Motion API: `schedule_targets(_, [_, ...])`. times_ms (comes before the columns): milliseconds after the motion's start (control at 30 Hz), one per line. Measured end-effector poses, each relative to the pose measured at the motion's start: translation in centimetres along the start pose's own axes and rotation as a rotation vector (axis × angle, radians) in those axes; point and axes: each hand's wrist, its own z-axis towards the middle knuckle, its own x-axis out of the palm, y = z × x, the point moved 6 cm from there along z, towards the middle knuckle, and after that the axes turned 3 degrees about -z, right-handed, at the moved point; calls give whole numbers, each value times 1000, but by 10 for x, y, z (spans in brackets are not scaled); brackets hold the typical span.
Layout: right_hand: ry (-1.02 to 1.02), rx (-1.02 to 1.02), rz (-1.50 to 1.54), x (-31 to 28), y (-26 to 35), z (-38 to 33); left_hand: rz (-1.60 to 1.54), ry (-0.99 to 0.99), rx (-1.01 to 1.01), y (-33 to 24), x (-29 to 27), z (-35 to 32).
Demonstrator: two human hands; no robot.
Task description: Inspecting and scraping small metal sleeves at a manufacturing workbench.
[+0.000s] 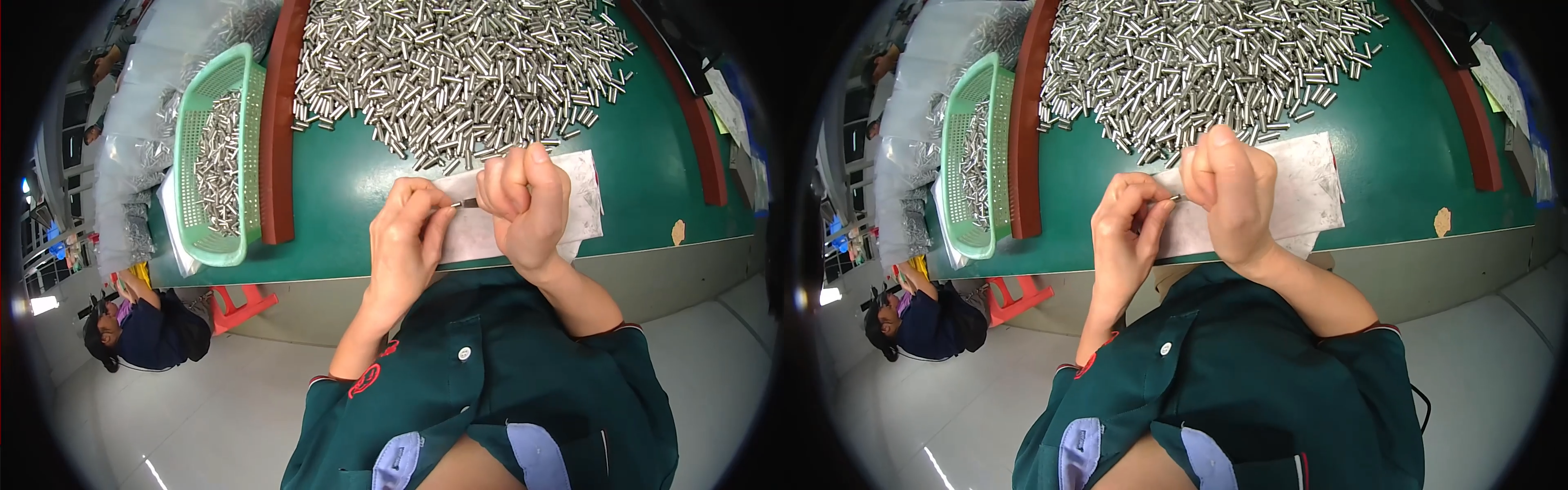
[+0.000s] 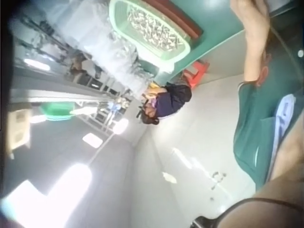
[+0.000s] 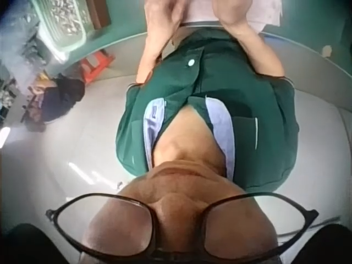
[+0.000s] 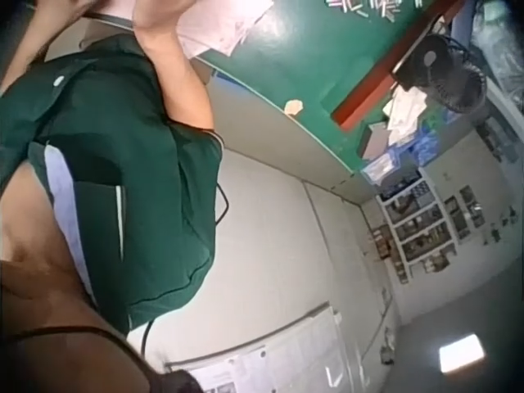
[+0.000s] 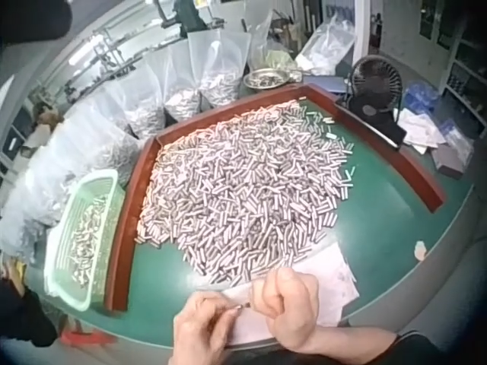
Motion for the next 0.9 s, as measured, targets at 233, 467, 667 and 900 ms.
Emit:
schedule_targets(233, [-47,89,77,-5,-5,3,-1077,73,-519,31,-5,0])
schedule_targets(467, [-67,138,38,-6,-7,5,-660,-64,-373,32,-20,14])
schedule_targets(667, [-77,136,50,-8,-7,5,264,-76,41,8,-5,37])
schedule_targets(900, [-71,121,70,-9,-6,5,-477,-49,-301,27,-13,24])
